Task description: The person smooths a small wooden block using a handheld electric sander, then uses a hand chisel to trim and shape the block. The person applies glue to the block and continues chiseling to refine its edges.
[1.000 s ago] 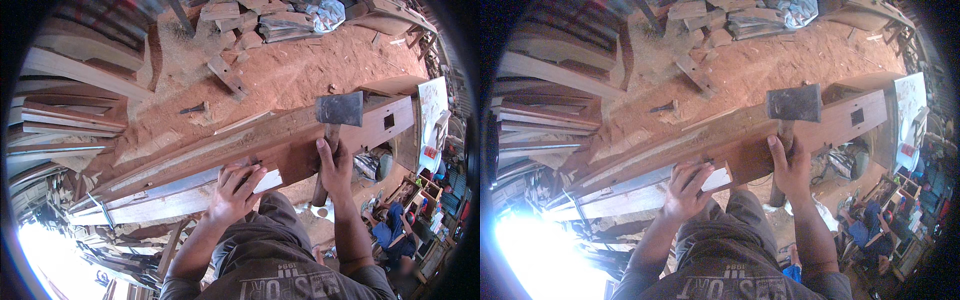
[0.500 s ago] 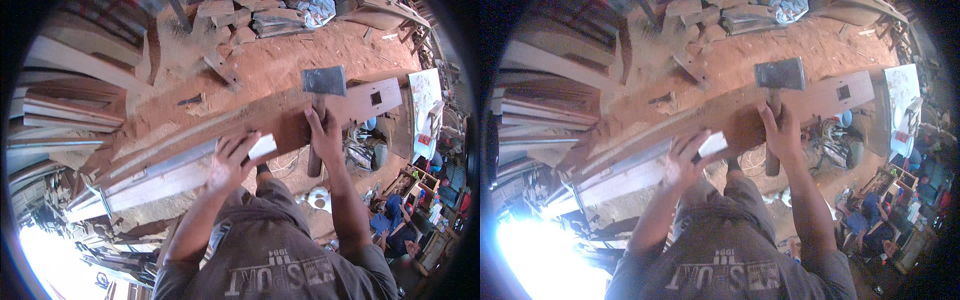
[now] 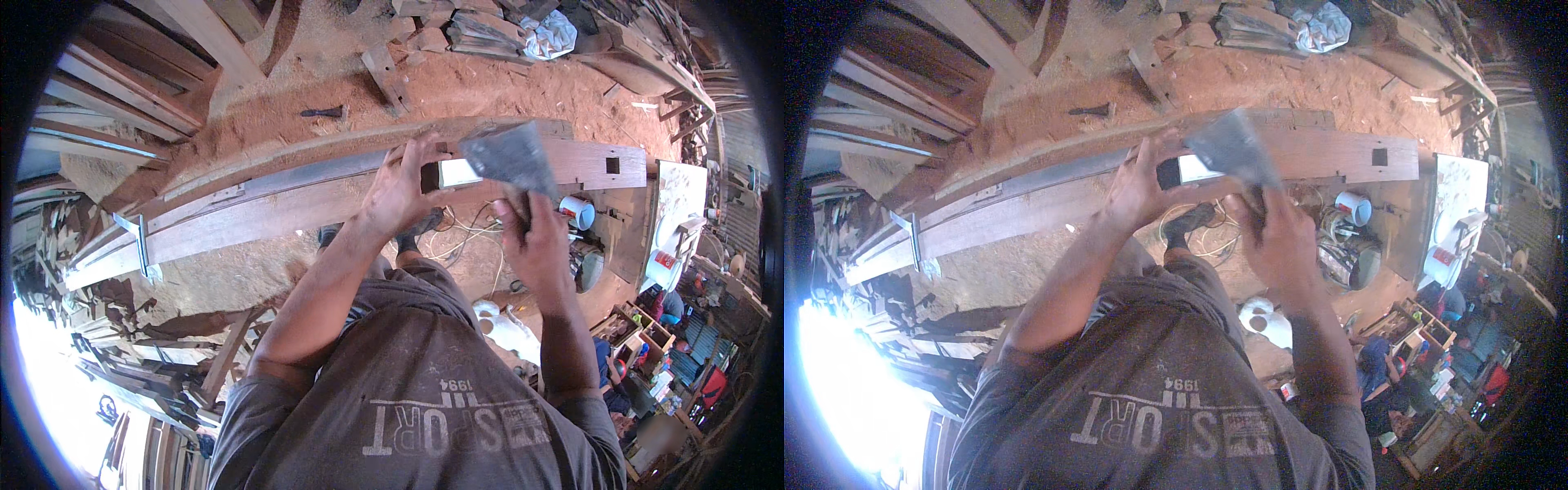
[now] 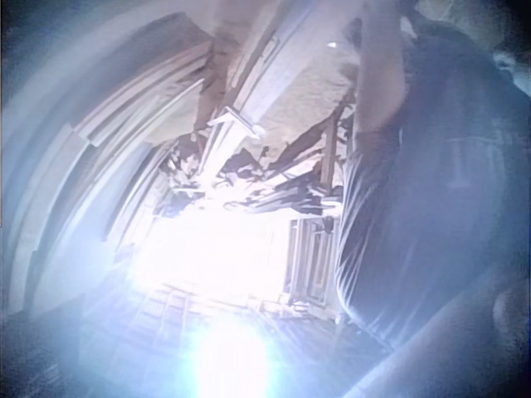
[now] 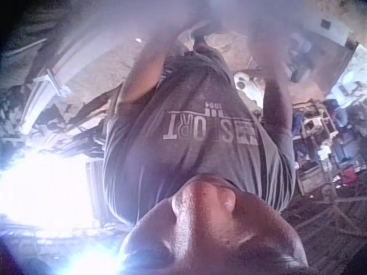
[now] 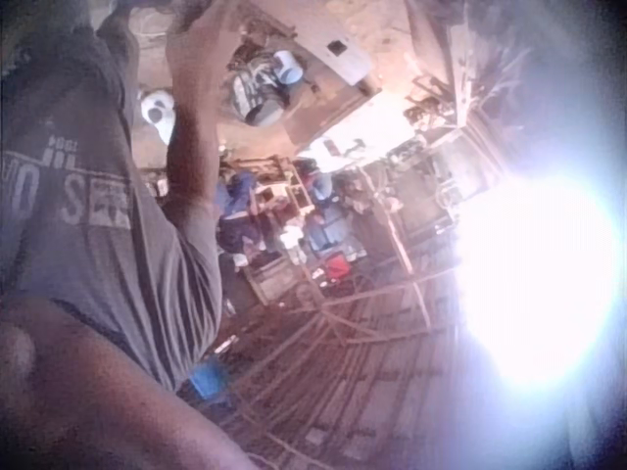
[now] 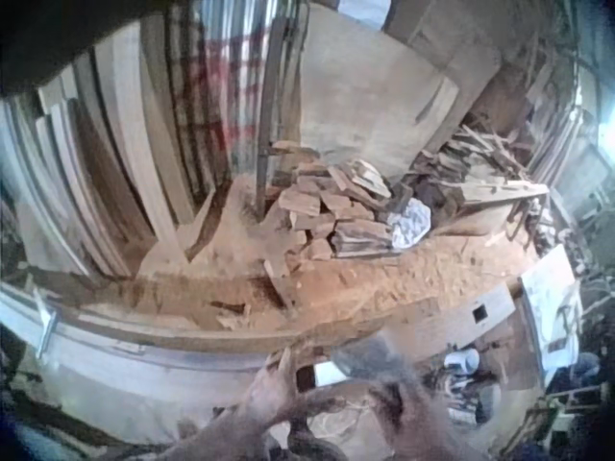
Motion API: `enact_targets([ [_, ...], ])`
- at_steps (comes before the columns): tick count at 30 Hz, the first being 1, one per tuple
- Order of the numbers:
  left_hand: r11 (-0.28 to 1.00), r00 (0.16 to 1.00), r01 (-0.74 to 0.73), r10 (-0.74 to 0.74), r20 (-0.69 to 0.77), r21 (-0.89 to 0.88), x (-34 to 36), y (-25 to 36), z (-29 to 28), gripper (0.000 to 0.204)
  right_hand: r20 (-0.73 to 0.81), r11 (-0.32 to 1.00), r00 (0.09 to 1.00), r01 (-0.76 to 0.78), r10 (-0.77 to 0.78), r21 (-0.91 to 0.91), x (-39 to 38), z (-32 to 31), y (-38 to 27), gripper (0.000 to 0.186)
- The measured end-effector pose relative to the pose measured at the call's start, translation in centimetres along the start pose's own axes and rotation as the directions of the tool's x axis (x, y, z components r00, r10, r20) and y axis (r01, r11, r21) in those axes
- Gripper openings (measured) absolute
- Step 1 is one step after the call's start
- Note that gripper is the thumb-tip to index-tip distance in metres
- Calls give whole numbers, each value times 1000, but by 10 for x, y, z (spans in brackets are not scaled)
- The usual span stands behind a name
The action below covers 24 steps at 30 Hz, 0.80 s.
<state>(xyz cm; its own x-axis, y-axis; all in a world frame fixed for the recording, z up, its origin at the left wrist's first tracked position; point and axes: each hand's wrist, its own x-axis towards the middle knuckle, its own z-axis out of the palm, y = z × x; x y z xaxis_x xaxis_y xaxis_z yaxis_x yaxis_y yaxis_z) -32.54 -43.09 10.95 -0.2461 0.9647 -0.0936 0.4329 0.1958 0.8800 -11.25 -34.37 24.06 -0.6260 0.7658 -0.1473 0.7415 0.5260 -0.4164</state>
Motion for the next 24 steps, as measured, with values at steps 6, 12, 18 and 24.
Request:
enact_targets([
  [6,998,998,-13,9,-67,-64,-2,-1,1,100,156,992,988,15,5,-128,4,0,-35,39],
  [12,997,999,36,-38,-24,-72,-3,4,-4,108,27,988,997,78,-75,-136,0,2,-42,37],
  [18,999,997,-28,26,-74,-21,0,0,-2,108,-42,985,988,148,-152,-89,4,-3,-46,33],
  [24,996,992,-84,85,-93,19,2,1,-3,101,76,993,991,111,-109,-32,9,6,-27,30],
])
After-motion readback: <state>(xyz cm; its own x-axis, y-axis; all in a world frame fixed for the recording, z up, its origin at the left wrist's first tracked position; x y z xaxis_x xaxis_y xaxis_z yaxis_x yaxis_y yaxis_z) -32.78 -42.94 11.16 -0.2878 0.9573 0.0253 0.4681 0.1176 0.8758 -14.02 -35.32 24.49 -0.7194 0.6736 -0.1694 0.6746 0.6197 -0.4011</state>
